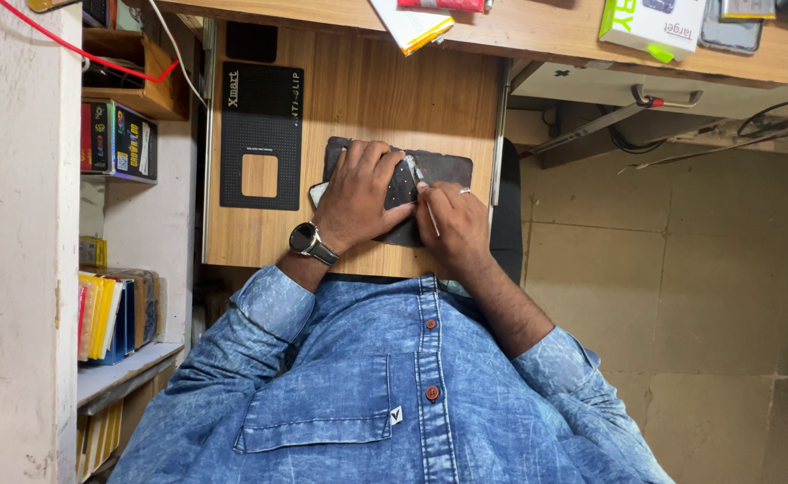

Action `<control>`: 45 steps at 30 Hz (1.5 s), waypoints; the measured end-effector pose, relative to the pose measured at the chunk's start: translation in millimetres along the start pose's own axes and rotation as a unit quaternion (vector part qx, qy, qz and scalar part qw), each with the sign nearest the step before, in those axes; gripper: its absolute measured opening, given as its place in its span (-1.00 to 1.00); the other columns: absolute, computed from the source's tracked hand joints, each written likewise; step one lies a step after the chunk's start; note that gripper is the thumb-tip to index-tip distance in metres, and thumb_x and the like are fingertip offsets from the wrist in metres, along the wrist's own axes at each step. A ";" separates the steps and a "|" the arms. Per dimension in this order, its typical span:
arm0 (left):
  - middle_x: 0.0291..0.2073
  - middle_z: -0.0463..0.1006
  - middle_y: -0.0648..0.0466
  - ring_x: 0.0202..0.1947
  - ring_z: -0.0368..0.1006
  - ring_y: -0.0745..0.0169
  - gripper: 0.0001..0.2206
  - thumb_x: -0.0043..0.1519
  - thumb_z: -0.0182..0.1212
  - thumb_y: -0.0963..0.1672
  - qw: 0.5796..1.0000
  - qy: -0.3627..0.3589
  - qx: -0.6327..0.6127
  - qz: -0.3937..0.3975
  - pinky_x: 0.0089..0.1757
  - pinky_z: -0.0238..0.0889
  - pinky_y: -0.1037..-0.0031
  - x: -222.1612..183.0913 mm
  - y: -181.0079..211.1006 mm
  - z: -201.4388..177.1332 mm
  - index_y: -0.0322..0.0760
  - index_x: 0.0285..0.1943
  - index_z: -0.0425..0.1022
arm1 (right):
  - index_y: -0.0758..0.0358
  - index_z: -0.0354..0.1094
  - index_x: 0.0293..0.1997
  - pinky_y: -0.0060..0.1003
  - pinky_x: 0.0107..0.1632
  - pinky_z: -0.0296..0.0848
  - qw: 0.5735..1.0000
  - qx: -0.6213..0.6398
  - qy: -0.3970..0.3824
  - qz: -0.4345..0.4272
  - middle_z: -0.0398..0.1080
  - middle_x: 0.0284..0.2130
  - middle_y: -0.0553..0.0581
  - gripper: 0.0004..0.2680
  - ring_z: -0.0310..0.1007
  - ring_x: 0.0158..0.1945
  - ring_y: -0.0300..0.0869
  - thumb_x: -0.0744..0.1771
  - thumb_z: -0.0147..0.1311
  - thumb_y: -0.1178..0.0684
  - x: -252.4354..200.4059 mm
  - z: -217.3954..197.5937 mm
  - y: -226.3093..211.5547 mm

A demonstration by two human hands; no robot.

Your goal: The person removes a battery from a smartphone and sets it aside. They then use a small tool to scrape adhesive residue from the phone's back cover and the phone's internal frame. The person handles the phone and the back cover repeatedly while cleaning the surfaces.

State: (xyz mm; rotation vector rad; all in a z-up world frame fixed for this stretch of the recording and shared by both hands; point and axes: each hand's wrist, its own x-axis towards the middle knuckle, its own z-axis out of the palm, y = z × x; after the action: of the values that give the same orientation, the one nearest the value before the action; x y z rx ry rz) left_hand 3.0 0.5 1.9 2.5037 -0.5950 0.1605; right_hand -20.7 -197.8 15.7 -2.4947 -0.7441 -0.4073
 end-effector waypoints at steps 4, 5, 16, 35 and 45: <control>0.03 0.38 -0.10 0.12 0.29 -0.09 -0.31 -0.02 0.54 0.04 1.000 -0.002 -0.001 -0.006 0.10 0.23 0.13 0.1 2.4 -3.3 -0.43 0.21 0.42 | 0.29 0.38 -0.13 -0.15 -0.21 0.42 1.000 0.002 0.007 -0.014 0.48 -0.23 0.16 -0.91 0.48 -0.26 -0.03 0.33 0.18 0.20 5.8 3.4 4.5; 0.04 0.38 -0.11 0.12 0.29 -0.09 -0.32 -0.01 0.54 0.03 1.000 -0.001 0.000 -0.006 0.10 0.22 0.13 -0.2 3.3 -3.9 -0.42 0.21 0.42 | 0.30 0.38 -0.13 -0.15 -0.22 0.42 1.000 0.004 0.008 -0.017 0.48 -0.22 0.17 -0.91 0.48 -0.26 -0.02 0.33 0.18 0.20 5.9 3.5 4.2; 0.06 0.39 -0.09 0.14 0.29 -0.10 -0.33 -0.01 0.53 0.03 1.000 -0.003 -0.010 -0.008 0.11 0.20 0.14 1.0 4.8 -9.2 -0.41 0.21 0.41 | 0.30 0.40 -0.16 -0.12 -0.26 0.44 1.000 0.024 0.010 0.003 0.49 -0.28 0.20 -0.92 0.48 -0.33 0.02 0.32 0.19 0.21 7.7 -4.2 -0.8; 0.05 0.38 -0.12 0.13 0.28 -0.12 -0.31 -0.02 0.53 0.05 1.000 0.000 0.005 -0.007 0.10 0.18 0.12 4.7 8.4 -9.7 -0.42 0.20 0.40 | 0.29 0.41 -0.12 -0.15 -0.18 0.50 0.997 0.069 0.022 -0.016 0.52 -0.21 0.18 -0.88 0.55 -0.19 0.01 0.30 0.18 0.24 13.3 6.6 17.5; 0.04 0.38 -0.10 0.12 0.27 -0.10 -0.27 -0.04 0.57 0.09 1.000 -0.006 -0.012 -0.012 0.10 0.19 0.14 5.0 10.0 -9.6 -0.43 0.19 0.41 | 0.30 0.41 -0.13 -0.13 -0.11 0.53 0.993 0.117 0.002 -0.011 0.52 -0.21 0.19 -0.89 0.57 -0.15 0.03 0.31 0.20 0.25 8.2 2.1 32.1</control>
State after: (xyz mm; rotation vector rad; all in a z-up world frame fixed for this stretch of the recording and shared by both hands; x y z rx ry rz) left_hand 3.1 -3.6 16.0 2.4894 -0.5691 0.1285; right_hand 4.6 -216.5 5.2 -2.2674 -0.7713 -0.3138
